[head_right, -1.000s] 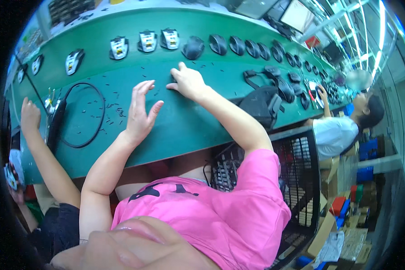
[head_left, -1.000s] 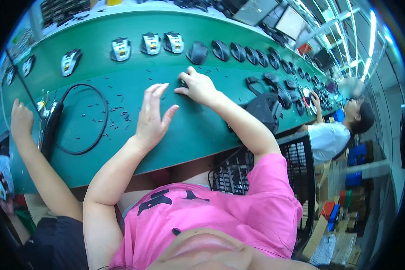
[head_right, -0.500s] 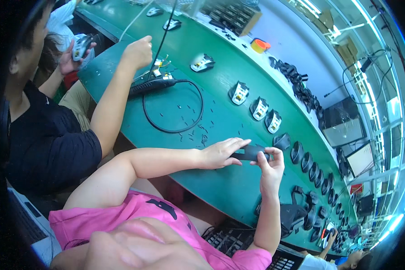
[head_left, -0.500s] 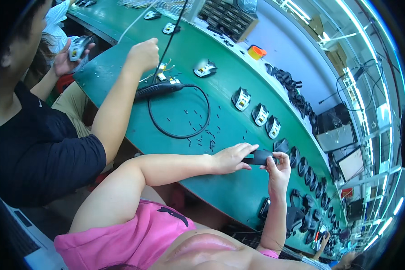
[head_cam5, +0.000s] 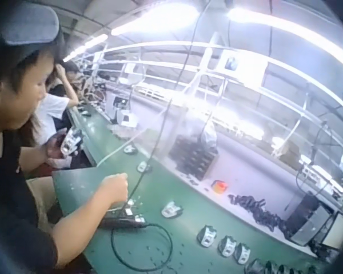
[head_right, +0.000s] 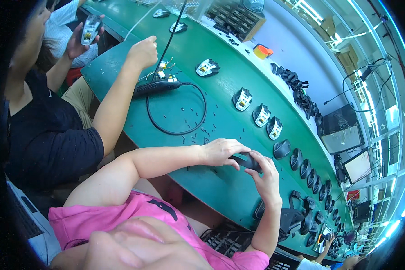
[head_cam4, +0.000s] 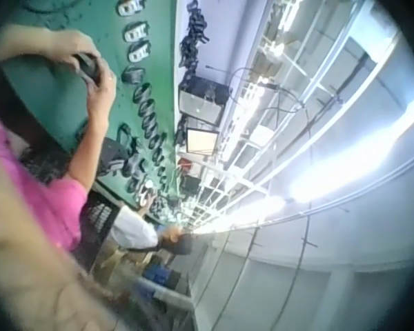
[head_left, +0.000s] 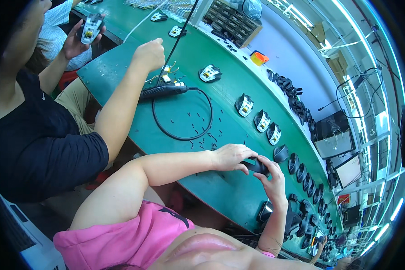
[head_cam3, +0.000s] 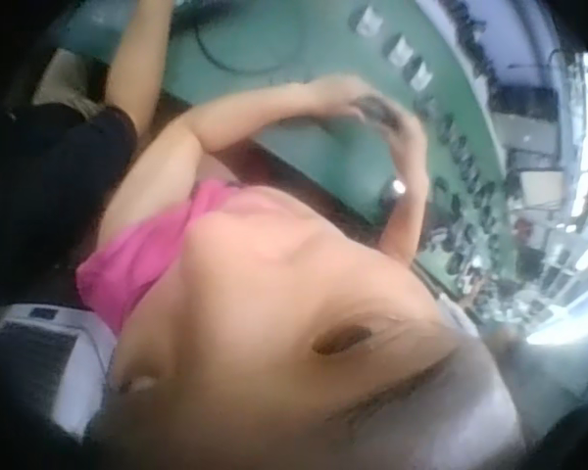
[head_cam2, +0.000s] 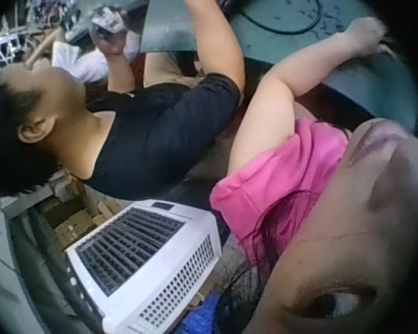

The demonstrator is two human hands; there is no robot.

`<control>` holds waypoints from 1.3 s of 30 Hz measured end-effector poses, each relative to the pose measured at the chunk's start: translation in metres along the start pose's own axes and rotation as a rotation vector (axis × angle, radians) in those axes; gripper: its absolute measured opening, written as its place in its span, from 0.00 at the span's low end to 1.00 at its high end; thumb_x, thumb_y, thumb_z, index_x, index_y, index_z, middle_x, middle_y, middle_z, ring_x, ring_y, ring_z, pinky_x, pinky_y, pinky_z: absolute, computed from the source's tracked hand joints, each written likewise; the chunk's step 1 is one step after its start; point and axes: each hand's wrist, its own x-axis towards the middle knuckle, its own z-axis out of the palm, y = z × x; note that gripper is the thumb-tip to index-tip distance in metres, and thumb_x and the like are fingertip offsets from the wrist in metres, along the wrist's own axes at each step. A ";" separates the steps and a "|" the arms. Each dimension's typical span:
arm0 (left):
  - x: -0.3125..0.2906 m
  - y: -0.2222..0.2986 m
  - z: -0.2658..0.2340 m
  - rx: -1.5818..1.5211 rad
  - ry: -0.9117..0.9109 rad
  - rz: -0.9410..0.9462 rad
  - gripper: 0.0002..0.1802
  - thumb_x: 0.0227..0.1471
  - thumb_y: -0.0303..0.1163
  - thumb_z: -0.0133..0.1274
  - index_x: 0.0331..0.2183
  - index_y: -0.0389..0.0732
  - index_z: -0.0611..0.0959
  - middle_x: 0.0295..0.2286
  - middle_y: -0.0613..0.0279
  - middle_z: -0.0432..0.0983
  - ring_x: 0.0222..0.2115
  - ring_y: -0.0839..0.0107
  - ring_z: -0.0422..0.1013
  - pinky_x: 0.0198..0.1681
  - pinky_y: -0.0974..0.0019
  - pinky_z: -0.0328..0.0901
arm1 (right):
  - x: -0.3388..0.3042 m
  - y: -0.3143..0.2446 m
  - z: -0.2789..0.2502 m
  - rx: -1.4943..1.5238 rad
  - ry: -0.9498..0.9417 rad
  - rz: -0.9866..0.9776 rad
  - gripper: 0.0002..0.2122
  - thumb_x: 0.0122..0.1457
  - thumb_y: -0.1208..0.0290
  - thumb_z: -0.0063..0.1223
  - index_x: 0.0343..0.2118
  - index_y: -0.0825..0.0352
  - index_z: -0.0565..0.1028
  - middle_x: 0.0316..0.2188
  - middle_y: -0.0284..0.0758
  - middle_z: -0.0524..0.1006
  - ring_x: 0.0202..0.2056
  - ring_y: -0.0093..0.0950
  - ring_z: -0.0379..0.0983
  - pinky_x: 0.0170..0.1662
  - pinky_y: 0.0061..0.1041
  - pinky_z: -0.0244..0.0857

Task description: Manually assemble the outer plastic casings of computer mice at an electronics production line.

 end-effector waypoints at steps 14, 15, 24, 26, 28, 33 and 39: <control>0.007 -0.006 -0.009 0.128 0.224 -0.155 0.15 0.49 0.44 0.60 0.23 0.43 0.80 0.21 0.58 0.76 0.25 0.57 0.75 0.27 0.58 0.68 | 0.008 0.024 0.008 0.877 -0.171 0.461 0.16 0.64 0.63 0.52 0.49 0.68 0.70 0.37 0.35 0.77 0.38 0.24 0.76 0.35 0.21 0.70; 0.008 -0.004 -0.008 0.116 0.222 -0.188 0.15 0.49 0.44 0.60 0.23 0.43 0.80 0.21 0.59 0.76 0.24 0.58 0.75 0.27 0.58 0.68 | 0.010 0.026 0.010 0.856 -0.152 0.473 0.16 0.63 0.63 0.52 0.49 0.67 0.71 0.37 0.35 0.77 0.38 0.24 0.76 0.35 0.22 0.70; 0.000 -0.013 -0.001 0.313 0.095 -0.212 0.30 0.52 0.38 0.59 0.53 0.40 0.69 0.41 0.53 0.70 0.39 0.55 0.72 0.39 0.58 0.68 | 0.082 0.132 0.002 0.226 0.511 0.501 0.23 0.53 0.61 0.63 0.49 0.68 0.72 0.35 0.39 0.78 0.38 0.30 0.75 0.41 0.29 0.68; -0.002 -0.014 0.001 0.323 0.085 -0.197 0.29 0.52 0.37 0.58 0.54 0.40 0.69 0.42 0.54 0.70 0.39 0.56 0.72 0.39 0.58 0.69 | 0.105 0.158 0.002 0.048 0.618 0.590 0.24 0.52 0.60 0.64 0.50 0.67 0.72 0.40 0.43 0.77 0.43 0.35 0.74 0.46 0.33 0.67; -0.003 -0.015 0.003 0.328 0.082 -0.189 0.29 0.52 0.36 0.58 0.54 0.40 0.69 0.42 0.54 0.69 0.40 0.56 0.72 0.40 0.58 0.69 | 0.122 0.184 0.010 -0.100 0.640 0.666 0.26 0.51 0.60 0.64 0.51 0.66 0.72 0.44 0.46 0.75 0.47 0.40 0.72 0.50 0.36 0.66; -0.003 -0.015 0.002 0.315 0.065 -0.198 0.27 0.52 0.33 0.58 0.53 0.40 0.70 0.43 0.54 0.69 0.41 0.56 0.71 0.41 0.58 0.69 | 0.144 0.209 0.055 -0.291 0.373 0.863 0.27 0.56 0.53 0.57 0.56 0.61 0.68 0.50 0.49 0.72 0.52 0.45 0.70 0.54 0.41 0.65; -0.005 -0.009 0.004 0.297 0.037 -0.183 0.24 0.51 0.32 0.58 0.51 0.40 0.72 0.42 0.55 0.69 0.40 0.57 0.72 0.40 0.58 0.70 | 0.134 0.218 0.060 -0.363 0.303 0.719 0.28 0.56 0.54 0.55 0.55 0.66 0.65 0.43 0.53 0.75 0.45 0.49 0.74 0.49 0.42 0.68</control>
